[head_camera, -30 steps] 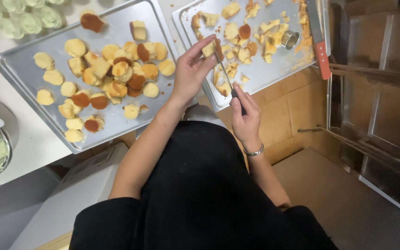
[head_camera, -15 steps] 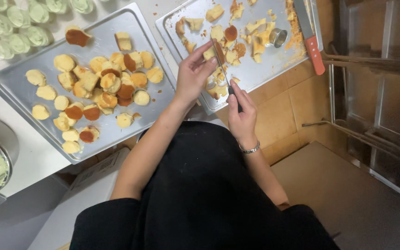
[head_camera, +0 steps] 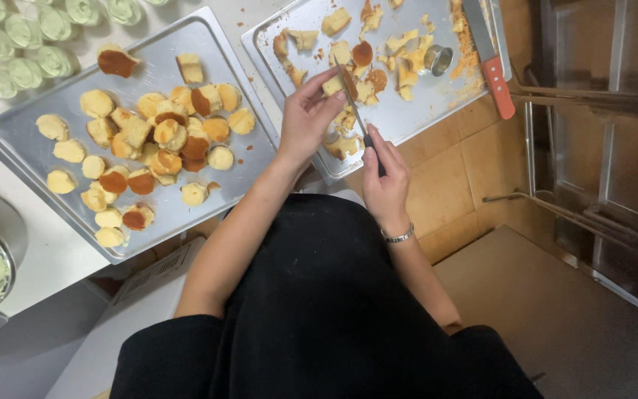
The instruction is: Cutting circular pieces from a sponge cake using a ring mold and trimming them with a knife.
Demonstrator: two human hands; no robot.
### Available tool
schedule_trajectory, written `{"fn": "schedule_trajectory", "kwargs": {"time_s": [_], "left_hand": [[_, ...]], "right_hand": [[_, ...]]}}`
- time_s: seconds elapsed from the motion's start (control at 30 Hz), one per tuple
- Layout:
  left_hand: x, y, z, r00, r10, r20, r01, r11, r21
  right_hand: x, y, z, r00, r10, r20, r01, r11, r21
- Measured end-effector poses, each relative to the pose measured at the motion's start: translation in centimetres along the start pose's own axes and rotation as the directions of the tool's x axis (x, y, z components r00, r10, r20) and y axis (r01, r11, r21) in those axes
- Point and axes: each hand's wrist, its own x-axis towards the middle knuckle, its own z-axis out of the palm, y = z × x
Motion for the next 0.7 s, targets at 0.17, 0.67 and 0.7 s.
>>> {"fn": "schedule_trajectory", "kwargs": {"time_s": [0.17, 0.67, 0.7], "left_hand": [[0.2, -0.4, 0.0, 1.000, -0.002, -0.012, 0.003, 1.000, 0.024], [0.3, -1.4, 0.6, 0.997, -0.033, -0.068, 0.034, 0.999, 0.014], [0.4, -1.3, 0.7, 0.997, -0.034, -0.069, 0.036, 0.999, 0.034]], "right_hand": [[-0.1, 0.1, -0.5, 0.996, 0.086, 0.022, -0.085, 0.996, -0.028], [0.2, 1.1, -1.3, 0.997, 0.067, 0.031, -0.065, 0.997, -0.053], [0.2, 1.2, -1.4, 0.998, 0.060, 0.028, -0.059, 0.997, -0.049]]}}
